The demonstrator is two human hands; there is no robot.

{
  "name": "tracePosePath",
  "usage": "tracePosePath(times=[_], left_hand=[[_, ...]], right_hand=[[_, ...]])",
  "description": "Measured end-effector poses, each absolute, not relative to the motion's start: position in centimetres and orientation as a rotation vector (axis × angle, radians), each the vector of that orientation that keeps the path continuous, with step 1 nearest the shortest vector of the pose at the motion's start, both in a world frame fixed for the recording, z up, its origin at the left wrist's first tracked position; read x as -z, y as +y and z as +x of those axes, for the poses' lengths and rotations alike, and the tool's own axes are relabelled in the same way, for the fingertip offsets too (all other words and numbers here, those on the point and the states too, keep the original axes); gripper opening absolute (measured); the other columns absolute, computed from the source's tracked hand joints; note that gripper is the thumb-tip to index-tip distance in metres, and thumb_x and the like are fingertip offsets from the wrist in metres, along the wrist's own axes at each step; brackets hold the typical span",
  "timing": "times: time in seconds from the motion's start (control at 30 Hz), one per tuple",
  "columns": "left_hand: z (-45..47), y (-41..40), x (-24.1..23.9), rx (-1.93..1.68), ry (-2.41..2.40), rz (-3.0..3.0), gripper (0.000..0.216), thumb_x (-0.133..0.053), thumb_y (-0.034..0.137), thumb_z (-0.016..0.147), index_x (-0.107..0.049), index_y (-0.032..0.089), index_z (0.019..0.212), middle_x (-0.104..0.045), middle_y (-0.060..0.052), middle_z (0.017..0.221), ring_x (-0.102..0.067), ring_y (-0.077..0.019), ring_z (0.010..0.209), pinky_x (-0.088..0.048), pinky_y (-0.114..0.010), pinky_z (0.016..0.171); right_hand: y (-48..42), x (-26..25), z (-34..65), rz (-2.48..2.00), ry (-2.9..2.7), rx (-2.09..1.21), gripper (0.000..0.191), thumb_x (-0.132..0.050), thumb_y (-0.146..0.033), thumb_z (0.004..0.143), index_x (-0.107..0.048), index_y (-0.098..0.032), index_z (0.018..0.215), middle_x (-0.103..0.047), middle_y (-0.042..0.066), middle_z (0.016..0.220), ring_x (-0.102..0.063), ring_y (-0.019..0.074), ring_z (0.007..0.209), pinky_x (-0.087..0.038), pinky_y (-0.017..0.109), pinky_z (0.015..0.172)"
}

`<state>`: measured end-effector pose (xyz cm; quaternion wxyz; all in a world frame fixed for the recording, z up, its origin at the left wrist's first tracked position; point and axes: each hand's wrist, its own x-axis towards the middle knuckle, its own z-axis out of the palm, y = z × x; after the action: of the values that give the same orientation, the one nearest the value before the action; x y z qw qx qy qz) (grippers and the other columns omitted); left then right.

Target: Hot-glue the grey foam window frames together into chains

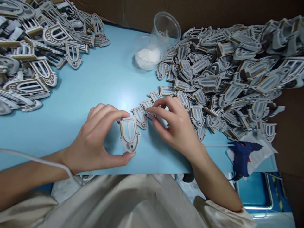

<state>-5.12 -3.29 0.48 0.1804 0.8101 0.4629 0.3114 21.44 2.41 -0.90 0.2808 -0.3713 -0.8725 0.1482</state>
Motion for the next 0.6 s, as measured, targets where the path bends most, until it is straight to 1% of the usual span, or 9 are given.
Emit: tracePosePath(times=[0.1,0.2,0.27,0.3,0.37,0.43,0.5,0.57,0.6], left_hand=[[-5.5,-2.6,-0.3,-0.966,1.357,2.333,0.061,-0.087,0.047,0.086,-0.059,0.031,0.137,-0.07,-0.005,0.111,-0.064,-0.0307,0.099,-0.05,-0.046,0.09],[-6.0,-1.9,0.0,-0.99,1.413,2.387,0.063,-0.087,0.046,0.086,-0.059,0.031,0.141,-0.069,-0.006,0.114,-0.065,-0.0323,0.102,-0.051,-0.049,0.091],[-6.7,-1.2,0.6,-0.92,1.548,2.392,0.065,-0.088,0.049,0.086,-0.061,0.028,0.141,-0.068,-0.01,0.122,-0.064,-0.0372,0.113,-0.05,-0.055,0.1],[-7.2,-0.8,1.2,-0.872,1.629,2.373,0.065,-0.088,0.05,0.086,-0.063,0.026,0.141,-0.066,-0.012,0.128,-0.062,-0.0409,0.121,-0.048,-0.06,0.107],[-8.7,0.2,2.6,-0.773,1.762,2.292,0.065,-0.09,0.053,0.084,-0.067,0.025,0.138,-0.06,-0.015,0.143,-0.054,-0.0488,0.136,-0.04,-0.07,0.118],[-10.2,1.2,4.2,-0.732,1.823,2.219,0.067,-0.095,0.056,0.08,-0.068,0.03,0.136,-0.054,-0.014,0.154,-0.046,-0.054,0.145,-0.036,-0.076,0.12],[-11.3,1.9,5.4,-0.723,1.827,2.19,0.073,-0.096,0.063,0.077,-0.068,0.033,0.137,-0.049,-0.015,0.163,-0.039,-0.0581,0.151,-0.035,-0.08,0.12],[-11.2,2.1,5.9,-0.745,1.765,2.231,0.092,-0.095,0.072,0.074,-0.061,0.034,0.15,-0.042,-0.017,0.172,-0.034,-0.0608,0.155,-0.032,-0.082,0.121],[-10.7,2.1,5.8,-0.776,1.702,2.285,0.105,-0.095,0.076,0.072,-0.054,0.033,0.16,-0.04,-0.019,0.174,-0.032,-0.0611,0.157,-0.03,-0.082,0.122]], right_hand=[[2.4,1.2,21.7,-1.002,-2.479,-0.336,0.018,-0.064,-0.019,0.104,-0.081,-0.021,0.111,-0.069,0.016,0.128,-0.061,0.0312,0.113,-0.052,0.048,0.093],[2.1,1.1,21.4,-1.007,-2.564,-0.37,0.019,-0.065,-0.021,0.106,-0.082,-0.02,0.101,-0.068,0.016,0.129,-0.06,0.0317,0.115,-0.052,0.048,0.093],[1.9,1.1,21.3,-1.006,-2.604,-0.386,0.019,-0.065,-0.022,0.106,-0.082,-0.02,0.098,-0.068,0.016,0.129,-0.06,0.0322,0.115,-0.052,0.048,0.092],[1.9,1.1,21.2,-1.009,-2.609,-0.392,0.019,-0.065,-0.023,0.106,-0.082,-0.02,0.101,-0.068,0.017,0.129,-0.06,0.0323,0.114,-0.053,0.048,0.091],[1.9,1.0,21.3,-1.018,-2.581,-0.403,0.019,-0.063,-0.022,0.107,-0.081,-0.02,0.113,-0.068,0.017,0.131,-0.061,0.0323,0.115,-0.054,0.05,0.094],[2.0,0.7,21.6,-1.029,-2.538,-0.421,0.028,-0.063,-0.019,0.104,-0.076,-0.021,0.13,-0.067,0.018,0.138,-0.061,0.0336,0.123,-0.055,0.053,0.102],[2.2,0.6,21.9,-1.036,-2.541,-0.453,0.044,-0.066,-0.016,0.1,-0.068,-0.021,0.144,-0.062,0.018,0.151,-0.057,0.0365,0.137,-0.051,0.058,0.115],[2.4,0.6,22.3,-1.052,-2.597,-0.468,0.059,-0.07,-0.016,0.095,-0.062,-0.02,0.153,-0.054,0.019,0.165,-0.047,0.0406,0.152,-0.044,0.064,0.126],[2.5,0.8,22.3,-1.07,-2.626,-0.459,0.064,-0.072,-0.017,0.093,-0.06,-0.019,0.156,-0.049,0.02,0.17,-0.042,0.0428,0.158,-0.04,0.067,0.129]])
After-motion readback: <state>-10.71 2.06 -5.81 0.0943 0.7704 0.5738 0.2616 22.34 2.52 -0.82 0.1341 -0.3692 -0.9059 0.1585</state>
